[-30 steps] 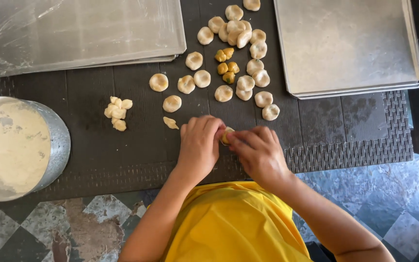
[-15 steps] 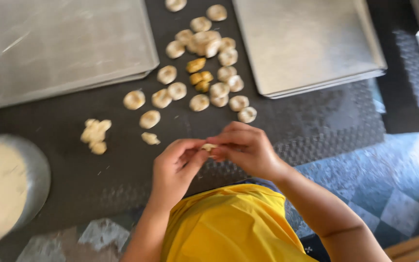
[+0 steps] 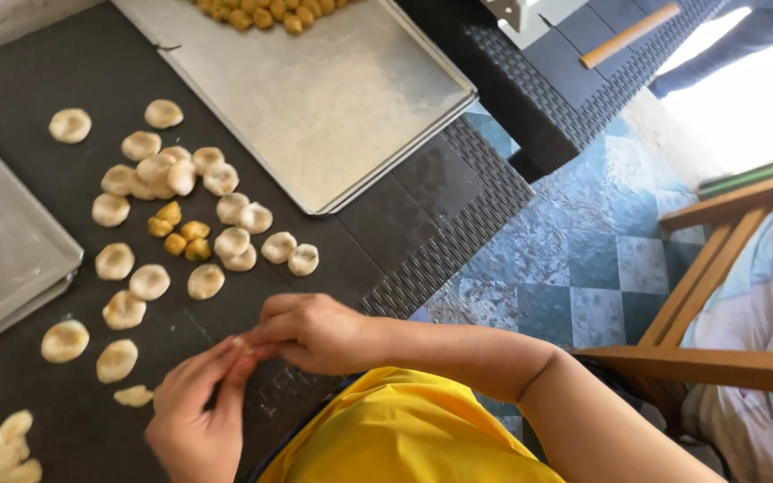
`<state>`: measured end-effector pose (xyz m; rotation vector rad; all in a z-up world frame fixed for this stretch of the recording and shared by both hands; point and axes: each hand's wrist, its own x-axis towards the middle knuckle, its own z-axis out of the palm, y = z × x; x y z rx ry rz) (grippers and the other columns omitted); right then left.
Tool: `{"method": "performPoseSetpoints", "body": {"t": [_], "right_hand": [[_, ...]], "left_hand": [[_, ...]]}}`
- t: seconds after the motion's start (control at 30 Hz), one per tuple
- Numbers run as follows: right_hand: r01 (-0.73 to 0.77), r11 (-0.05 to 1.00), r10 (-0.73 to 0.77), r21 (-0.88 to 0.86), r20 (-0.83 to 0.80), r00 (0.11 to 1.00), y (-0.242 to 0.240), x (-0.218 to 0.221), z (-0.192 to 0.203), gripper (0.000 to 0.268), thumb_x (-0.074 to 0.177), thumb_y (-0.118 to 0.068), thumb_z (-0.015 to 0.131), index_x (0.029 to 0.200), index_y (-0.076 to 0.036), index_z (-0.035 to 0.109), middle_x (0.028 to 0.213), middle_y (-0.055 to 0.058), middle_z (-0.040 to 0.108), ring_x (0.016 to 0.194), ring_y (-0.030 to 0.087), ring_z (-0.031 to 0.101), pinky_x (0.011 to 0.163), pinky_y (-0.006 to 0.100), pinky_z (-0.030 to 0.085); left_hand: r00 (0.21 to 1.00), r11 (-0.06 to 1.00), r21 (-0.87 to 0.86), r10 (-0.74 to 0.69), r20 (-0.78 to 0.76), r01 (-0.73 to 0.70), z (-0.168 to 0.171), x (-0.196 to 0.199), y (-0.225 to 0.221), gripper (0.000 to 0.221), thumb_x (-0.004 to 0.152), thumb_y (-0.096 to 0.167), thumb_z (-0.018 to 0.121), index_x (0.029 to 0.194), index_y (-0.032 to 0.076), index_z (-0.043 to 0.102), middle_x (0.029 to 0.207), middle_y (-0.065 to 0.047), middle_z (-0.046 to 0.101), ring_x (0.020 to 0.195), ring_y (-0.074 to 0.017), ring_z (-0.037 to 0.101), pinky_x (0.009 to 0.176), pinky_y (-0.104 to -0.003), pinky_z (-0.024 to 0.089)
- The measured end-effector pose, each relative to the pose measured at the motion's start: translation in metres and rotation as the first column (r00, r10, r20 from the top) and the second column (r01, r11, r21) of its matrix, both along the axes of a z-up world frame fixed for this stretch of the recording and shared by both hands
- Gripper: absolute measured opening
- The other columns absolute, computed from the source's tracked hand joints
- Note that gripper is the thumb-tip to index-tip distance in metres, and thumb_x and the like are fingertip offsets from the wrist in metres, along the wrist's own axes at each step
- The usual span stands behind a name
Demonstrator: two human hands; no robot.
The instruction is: Filling small dough circles with a yellow mixture, folding them into crescent shapes, and arranging them on a baking sheet.
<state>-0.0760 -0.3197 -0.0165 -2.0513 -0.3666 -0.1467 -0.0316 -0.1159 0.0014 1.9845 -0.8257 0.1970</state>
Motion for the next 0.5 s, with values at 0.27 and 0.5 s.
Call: {"method": "performPoseSetpoints", "body": {"t": [0.27, 0.5], "right_hand": [[0.096, 0.961, 0.002, -0.258, 0.354, 0.935, 0.007, -0.007, -0.012, 0.042, 0.113, -0.004, 0.045, 0.154, 0.005, 0.043, 0.113, 0.017, 0.068, 0.099, 0.037, 0.068, 0.093, 0.047, 0.056], [-0.201, 0.975, 0.125, -0.091, -0.522, 0.844, -0.021, 0.066, 0.027, 0.050, 0.085, -0.043, 0.085, 0.116, -0.011, 0.062, 0.088, 0.008, 0.077, 0.088, 0.035, 0.077, 0.084, 0.051, 0.058]], "left_hand": [[0.980, 0.977, 0.168, 0.098, 0.174, -0.128, -0.023, -0.008, -0.007, 0.007, 0.104, 0.016, 0.070, 0.110, 0.012, 0.072, 0.105, 0.001, 0.078, 0.090, -0.0232, 0.072, 0.082, -0.042, 0.050], [0.993, 0.993, 0.066, 0.088, 0.081, -0.094, -0.008, -0.009, -0.004, 0.029, 0.098, -0.002, 0.068, 0.127, 0.004, 0.065, 0.098, -0.014, 0.075, 0.087, -0.0358, 0.071, 0.075, -0.043, 0.058]]}}
